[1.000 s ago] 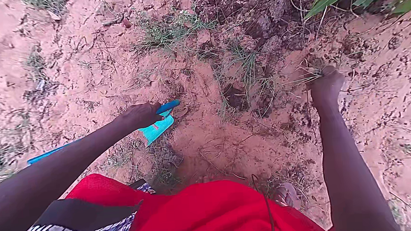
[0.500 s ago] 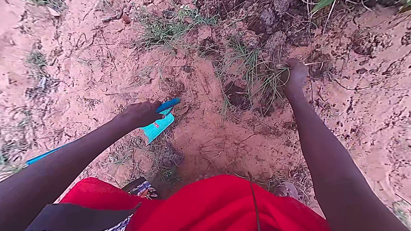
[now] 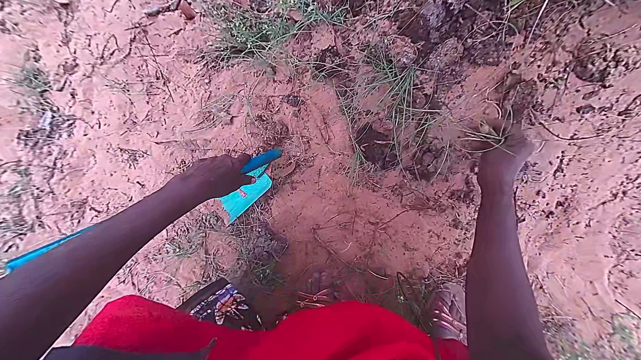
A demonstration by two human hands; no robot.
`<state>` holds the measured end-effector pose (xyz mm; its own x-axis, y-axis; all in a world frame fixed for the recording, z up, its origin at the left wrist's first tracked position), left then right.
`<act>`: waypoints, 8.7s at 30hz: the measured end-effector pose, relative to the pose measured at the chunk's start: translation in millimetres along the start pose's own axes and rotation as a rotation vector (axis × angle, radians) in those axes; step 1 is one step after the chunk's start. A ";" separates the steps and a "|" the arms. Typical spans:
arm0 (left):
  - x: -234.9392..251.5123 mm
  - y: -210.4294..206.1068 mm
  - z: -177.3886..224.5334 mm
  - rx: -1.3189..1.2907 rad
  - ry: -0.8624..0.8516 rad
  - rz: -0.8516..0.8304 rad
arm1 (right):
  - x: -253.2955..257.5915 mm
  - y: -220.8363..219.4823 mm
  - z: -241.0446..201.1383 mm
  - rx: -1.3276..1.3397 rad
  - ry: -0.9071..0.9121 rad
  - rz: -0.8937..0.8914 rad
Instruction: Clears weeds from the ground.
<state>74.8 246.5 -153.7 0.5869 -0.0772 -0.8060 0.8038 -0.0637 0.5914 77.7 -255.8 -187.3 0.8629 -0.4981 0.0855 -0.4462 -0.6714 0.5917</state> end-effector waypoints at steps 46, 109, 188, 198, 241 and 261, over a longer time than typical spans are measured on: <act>12.3 -14.9 -4.1 -0.062 0.035 0.011 | -2.9 -77.2 -31.3 -0.441 0.499 -0.377; 1.1 0.6 5.3 -0.084 0.024 -0.045 | -6.2 -63.9 -16.9 -0.463 -0.051 -0.848; -4.5 -4.7 8.2 0.134 -0.022 0.134 | -24.5 -81.5 -25.4 -0.401 0.246 -0.285; 4.4 -7.9 4.1 0.105 -0.005 0.118 | -8.6 -118.0 -23.6 -0.175 0.144 -0.310; 12.3 -8.6 2.1 0.084 0.021 0.071 | -4.7 -147.4 -54.3 -0.262 0.855 -0.460; 7.7 -10.7 9.3 0.095 0.055 0.093 | -80.7 -40.0 -18.4 0.388 -0.304 0.291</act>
<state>69.7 237.4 -166.0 0.6649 -0.0322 -0.7462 0.7345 -0.1529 0.6611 30.3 -178.6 -203.1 0.6101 -0.7894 -0.0680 -0.7591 -0.6070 0.2354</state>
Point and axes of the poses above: each hand's wrist, its own x-axis towards the middle knuckle, its own y-axis out of the back of the hand, z = x × y, the point moved 1 cm from there along x, towards the middle knuckle, and after that the axes turned 1 degree about y, right-handed, at the moved point
